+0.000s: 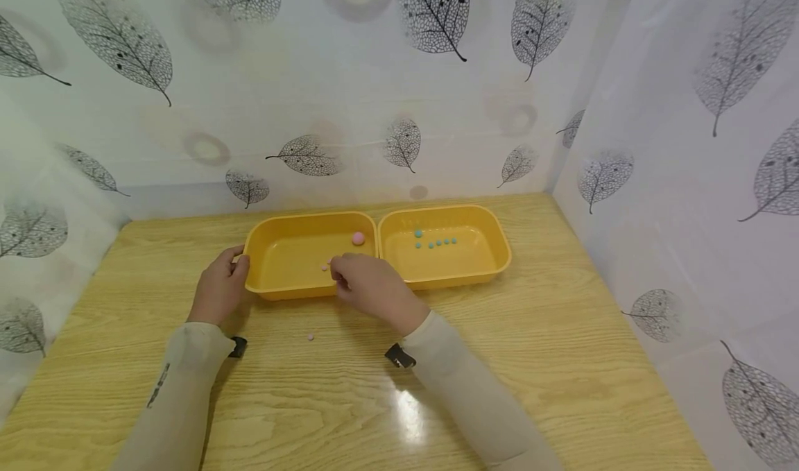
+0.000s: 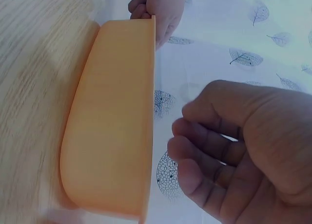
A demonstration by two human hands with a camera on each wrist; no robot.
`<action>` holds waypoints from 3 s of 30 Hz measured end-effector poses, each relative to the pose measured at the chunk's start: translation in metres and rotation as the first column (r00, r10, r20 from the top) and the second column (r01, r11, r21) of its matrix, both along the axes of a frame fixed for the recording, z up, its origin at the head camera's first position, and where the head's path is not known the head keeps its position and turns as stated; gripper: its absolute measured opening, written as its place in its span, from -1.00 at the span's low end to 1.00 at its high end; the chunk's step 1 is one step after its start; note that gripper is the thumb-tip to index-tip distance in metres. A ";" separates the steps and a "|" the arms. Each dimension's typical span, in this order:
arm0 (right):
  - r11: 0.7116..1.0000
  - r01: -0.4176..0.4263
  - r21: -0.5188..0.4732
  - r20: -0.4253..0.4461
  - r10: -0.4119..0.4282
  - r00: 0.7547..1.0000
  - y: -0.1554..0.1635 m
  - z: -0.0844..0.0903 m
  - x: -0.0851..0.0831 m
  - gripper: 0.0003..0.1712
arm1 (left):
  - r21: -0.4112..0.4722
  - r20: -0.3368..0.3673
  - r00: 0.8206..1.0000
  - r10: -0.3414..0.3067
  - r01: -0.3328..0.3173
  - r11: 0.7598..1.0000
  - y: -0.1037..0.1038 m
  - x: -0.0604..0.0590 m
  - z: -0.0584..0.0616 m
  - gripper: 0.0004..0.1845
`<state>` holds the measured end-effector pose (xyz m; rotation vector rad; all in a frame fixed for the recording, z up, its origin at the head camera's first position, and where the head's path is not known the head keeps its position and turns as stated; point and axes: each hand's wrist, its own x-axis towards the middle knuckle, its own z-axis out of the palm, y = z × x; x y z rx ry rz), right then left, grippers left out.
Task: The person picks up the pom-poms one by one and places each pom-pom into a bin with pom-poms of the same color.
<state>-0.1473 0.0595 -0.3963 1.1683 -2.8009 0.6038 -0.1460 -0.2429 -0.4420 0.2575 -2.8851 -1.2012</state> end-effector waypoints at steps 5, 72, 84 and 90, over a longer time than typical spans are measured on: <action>0.998 0.053 -0.032 0.008 -0.053 0.999 0.003 0.002 -0.002 -0.91 | 0.005 0.003 1.000 -0.002 0.002 1.000 0.000 0.000 0.000 -0.39; 0.824 -0.094 0.558 0.129 0.025 0.991 -0.074 -0.019 -0.128 -0.55 | 0.019 -0.005 1.000 0.001 -0.001 1.000 -0.002 -0.003 -0.001 -0.42; 0.827 -0.123 0.548 0.185 0.024 0.982 -0.072 -0.005 -0.116 -0.63 | 0.021 -0.004 1.000 -0.006 0.006 1.000 -0.005 -0.002 0.001 -0.40; 0.858 -0.154 0.489 0.258 0.026 0.966 -0.063 0.007 -0.113 -0.56 | 0.009 -0.014 1.000 -0.006 0.006 1.000 -0.003 -0.002 0.002 -0.40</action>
